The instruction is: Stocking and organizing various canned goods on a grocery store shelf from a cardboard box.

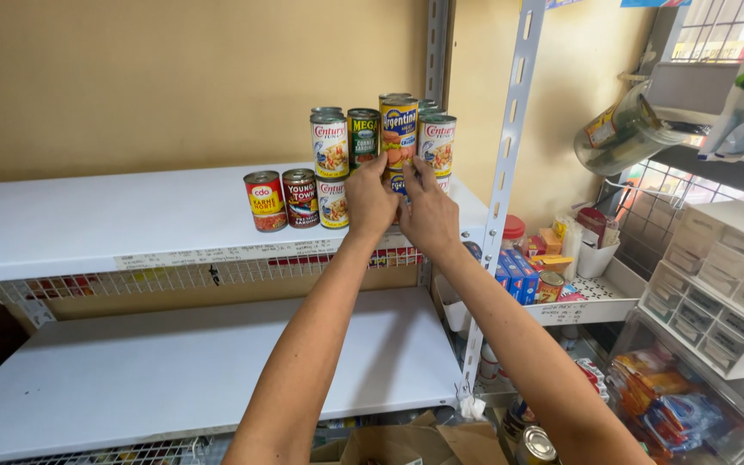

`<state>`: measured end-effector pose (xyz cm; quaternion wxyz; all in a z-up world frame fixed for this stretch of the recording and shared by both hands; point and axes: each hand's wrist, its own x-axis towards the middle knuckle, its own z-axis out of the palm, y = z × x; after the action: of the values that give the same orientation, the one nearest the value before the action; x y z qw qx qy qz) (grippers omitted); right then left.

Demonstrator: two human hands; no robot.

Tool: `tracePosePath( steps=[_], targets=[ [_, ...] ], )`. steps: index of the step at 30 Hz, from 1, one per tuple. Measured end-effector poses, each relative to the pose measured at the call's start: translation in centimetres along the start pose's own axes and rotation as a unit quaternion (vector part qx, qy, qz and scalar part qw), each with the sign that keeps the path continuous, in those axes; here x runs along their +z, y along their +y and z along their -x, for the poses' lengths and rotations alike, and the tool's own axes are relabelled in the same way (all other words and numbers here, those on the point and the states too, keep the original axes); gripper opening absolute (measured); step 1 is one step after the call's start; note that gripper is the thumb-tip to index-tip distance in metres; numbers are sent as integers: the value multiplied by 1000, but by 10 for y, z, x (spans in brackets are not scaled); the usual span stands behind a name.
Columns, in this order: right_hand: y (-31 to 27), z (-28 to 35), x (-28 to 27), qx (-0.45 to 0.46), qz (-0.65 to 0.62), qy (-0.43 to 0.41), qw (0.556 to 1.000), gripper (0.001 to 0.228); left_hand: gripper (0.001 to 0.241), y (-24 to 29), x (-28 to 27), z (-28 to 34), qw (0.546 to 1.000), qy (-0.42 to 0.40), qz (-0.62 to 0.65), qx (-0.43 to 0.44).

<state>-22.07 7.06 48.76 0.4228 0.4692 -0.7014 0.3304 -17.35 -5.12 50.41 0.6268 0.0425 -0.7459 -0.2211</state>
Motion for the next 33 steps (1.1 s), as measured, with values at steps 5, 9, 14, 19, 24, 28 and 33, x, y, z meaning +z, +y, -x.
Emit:
tracePosePath(
  steps=[5,9,14,19,24,28,33],
  targets=[
    [-4,5,-1,-1,-10,2,1000,65,53,2,-3,-2,1000,-17,-11,11],
    [-3,7,1,2,10,-22,1000,73,52,8,-8,-2,999,-47,-14,-24],
    [-6,7,0,7,18,-31,999,76,48,-1,-4,0,999,-46,-20,-6],
    [-9,8,-1,10,23,-33,999,78,45,-5,-1,1,999,-23,-12,19],
    [-8,11,3,14,13,-21,1000,73,53,0,-6,2,997,-53,-46,7],
    [-11,10,-3,11,17,-15,1000,77,55,7,-11,1,998,-54,-36,20],
    [-12,15,-13,26,-14,-4,1000,73,58,7,-10,6,999,-44,-25,10]
  ],
)
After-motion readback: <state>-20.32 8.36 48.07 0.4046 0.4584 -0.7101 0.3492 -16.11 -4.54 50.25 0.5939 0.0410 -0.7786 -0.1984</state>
